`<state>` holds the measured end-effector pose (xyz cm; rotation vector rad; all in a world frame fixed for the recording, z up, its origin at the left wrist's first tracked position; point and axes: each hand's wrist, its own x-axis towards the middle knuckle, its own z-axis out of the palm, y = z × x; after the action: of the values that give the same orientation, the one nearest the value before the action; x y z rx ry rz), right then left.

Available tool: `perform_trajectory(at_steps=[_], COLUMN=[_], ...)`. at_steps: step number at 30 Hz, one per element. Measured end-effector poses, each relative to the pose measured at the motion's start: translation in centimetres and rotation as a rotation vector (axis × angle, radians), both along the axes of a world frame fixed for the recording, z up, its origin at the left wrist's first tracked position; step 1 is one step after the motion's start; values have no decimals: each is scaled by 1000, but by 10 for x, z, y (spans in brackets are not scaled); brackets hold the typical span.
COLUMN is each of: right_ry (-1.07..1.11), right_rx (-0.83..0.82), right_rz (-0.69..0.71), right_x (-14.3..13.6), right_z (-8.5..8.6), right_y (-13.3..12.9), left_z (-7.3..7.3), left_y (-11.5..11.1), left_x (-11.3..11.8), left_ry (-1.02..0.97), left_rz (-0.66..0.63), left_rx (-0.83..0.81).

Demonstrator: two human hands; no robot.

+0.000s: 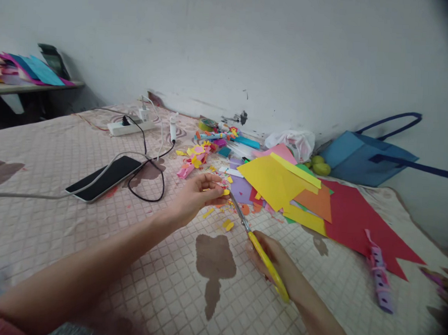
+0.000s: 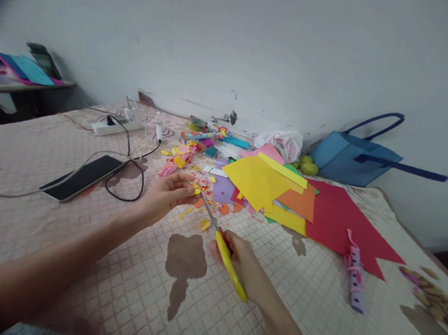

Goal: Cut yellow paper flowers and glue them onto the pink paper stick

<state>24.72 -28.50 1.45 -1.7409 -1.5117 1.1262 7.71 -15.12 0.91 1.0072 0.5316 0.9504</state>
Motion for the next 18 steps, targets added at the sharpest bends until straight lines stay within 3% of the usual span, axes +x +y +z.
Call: perform_trajectory(at_steps=[18], right_ry=[-5], right_rx=[-5], right_rz=[-16], right_x=[6], right_z=[-8], right_y=[0], left_z=[0], left_y=[0], left_x=[-1], left_ry=[-5], left_rz=[10], left_rx=[-6])
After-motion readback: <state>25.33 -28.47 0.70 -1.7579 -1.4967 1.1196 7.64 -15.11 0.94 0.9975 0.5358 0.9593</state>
